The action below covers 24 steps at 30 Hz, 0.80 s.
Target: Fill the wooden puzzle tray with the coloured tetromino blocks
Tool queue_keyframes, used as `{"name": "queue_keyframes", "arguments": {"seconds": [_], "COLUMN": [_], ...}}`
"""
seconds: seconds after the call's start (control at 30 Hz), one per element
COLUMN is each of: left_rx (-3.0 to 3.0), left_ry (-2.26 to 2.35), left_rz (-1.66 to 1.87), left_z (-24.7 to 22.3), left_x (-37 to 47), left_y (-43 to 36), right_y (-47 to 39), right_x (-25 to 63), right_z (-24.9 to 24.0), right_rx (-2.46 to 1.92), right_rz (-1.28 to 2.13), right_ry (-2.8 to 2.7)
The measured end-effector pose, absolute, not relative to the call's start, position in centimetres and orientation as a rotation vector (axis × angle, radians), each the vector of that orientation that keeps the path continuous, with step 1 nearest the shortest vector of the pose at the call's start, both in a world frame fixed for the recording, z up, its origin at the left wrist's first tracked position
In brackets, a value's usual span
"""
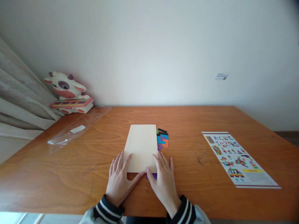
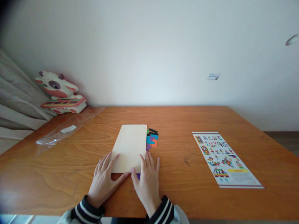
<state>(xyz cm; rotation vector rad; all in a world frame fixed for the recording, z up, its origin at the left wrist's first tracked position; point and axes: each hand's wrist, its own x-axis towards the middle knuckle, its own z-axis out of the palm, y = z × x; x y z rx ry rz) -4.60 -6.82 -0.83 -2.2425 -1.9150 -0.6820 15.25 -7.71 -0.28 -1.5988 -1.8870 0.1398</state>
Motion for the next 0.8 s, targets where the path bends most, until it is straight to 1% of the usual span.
{"name": "queue_keyframes", "arguments": {"seconds": [0.13,0.27,0.37,0.47,0.57,0.8], "left_rx": [-2.295,-2.359,-2.455,-2.534,-2.633,-2.736], "left_ry": [-1.922,-1.901,-1.818,-1.74,-1.628,-1.463], "left_rz": [-0.815,-1.034,-1.132,-1.194,-1.148,-0.887], "left_z": [-0.6,0.3,1.3,1.8,1.8,1.3], "left_x": [-5.0,-4.9,-3.7,-1.3,1.3,3.9], "left_y": [-6.8,-6.9,-7.3,-7.9,-8.3,-8.4], "right_y": [-7.7,-8.0,-8.4,-8.8,-9.7,-13.2], "right_x": [15.5,15.7,16.2,17.8,20.8,28.8], "right_z": [-0.1,0.4,0.9,1.1,1.1,0.6], "right_rx": [-1.547,-1.377,-1.268,-1.278,-1.364,-1.528], "right_rz": [0.219,0.36,0.491,0.567,0.576,0.463], "right_ry": [-1.758,-1.548,-1.35,-1.127,-0.92,-0.798]}}
